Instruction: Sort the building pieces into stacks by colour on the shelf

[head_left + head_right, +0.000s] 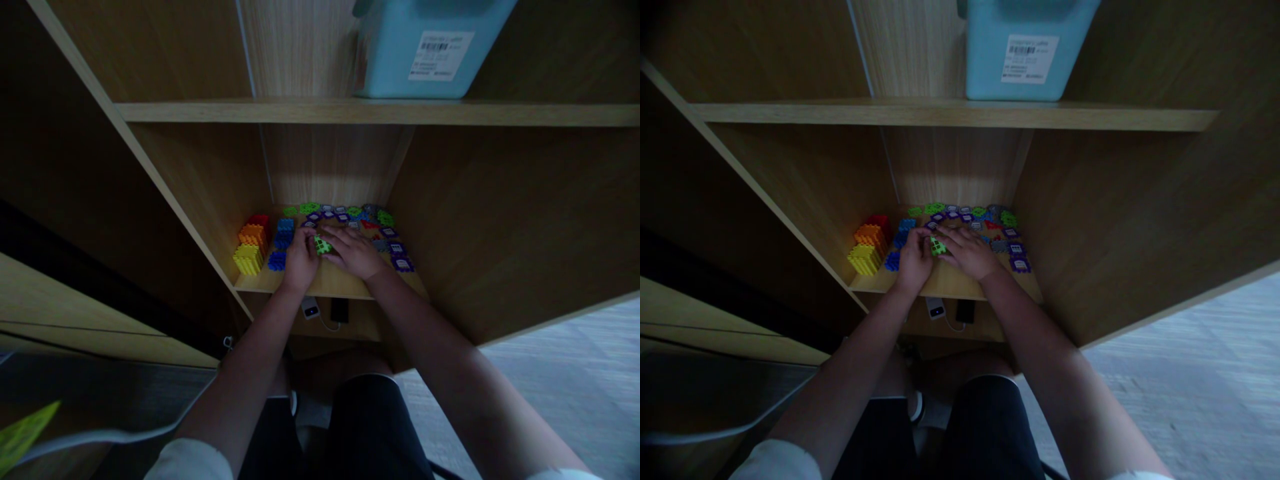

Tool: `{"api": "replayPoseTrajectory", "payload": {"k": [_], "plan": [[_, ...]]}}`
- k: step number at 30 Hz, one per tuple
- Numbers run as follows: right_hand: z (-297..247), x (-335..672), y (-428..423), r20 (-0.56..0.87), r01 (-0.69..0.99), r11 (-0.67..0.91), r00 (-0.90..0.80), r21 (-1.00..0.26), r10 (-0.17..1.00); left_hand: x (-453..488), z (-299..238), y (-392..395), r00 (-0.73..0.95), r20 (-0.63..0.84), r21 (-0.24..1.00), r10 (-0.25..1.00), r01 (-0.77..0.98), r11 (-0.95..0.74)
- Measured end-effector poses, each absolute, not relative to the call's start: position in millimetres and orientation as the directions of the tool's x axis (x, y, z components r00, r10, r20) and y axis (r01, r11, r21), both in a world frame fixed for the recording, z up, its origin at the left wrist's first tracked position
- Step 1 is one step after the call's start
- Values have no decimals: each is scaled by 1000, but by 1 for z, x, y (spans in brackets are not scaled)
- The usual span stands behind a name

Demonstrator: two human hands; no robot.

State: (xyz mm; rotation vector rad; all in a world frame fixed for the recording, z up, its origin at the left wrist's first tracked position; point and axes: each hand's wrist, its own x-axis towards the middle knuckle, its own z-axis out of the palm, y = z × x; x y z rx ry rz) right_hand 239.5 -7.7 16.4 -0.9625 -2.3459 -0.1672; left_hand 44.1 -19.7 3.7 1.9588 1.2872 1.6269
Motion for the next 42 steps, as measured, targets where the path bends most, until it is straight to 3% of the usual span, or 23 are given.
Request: {"api": "replayPoseTrajectory", "payload": {"k": [7, 12, 17, 23, 36, 42], "plan": [[10, 240, -3, 574, 662, 743, -572, -99, 586, 45, 5, -22, -28, 635, 701, 772, 439, -562], [9, 246, 4, 660, 688, 695, -425, -210, 620, 44, 1, -18, -51, 639, 696, 767, 462, -549], [5, 250, 12, 649, 682, 657, -347, -322, 677, 43, -8, -8, -62, 610, 717, 790, 468, -517], [3, 249, 12, 638, 650, 698, -408, -300, 654, 43, -10, -6, -27, 596, 718, 802, 466, -518], [-10, 255, 20, 561, 692, 644, -408, -324, 721, 43, -13, -4, 6, 576, 717, 818, 477, -508], [-7, 256, 20, 625, 675, 615, -285, -407, 727, 43, -13, -5, -3, 580, 718, 815, 475, -509]]}}
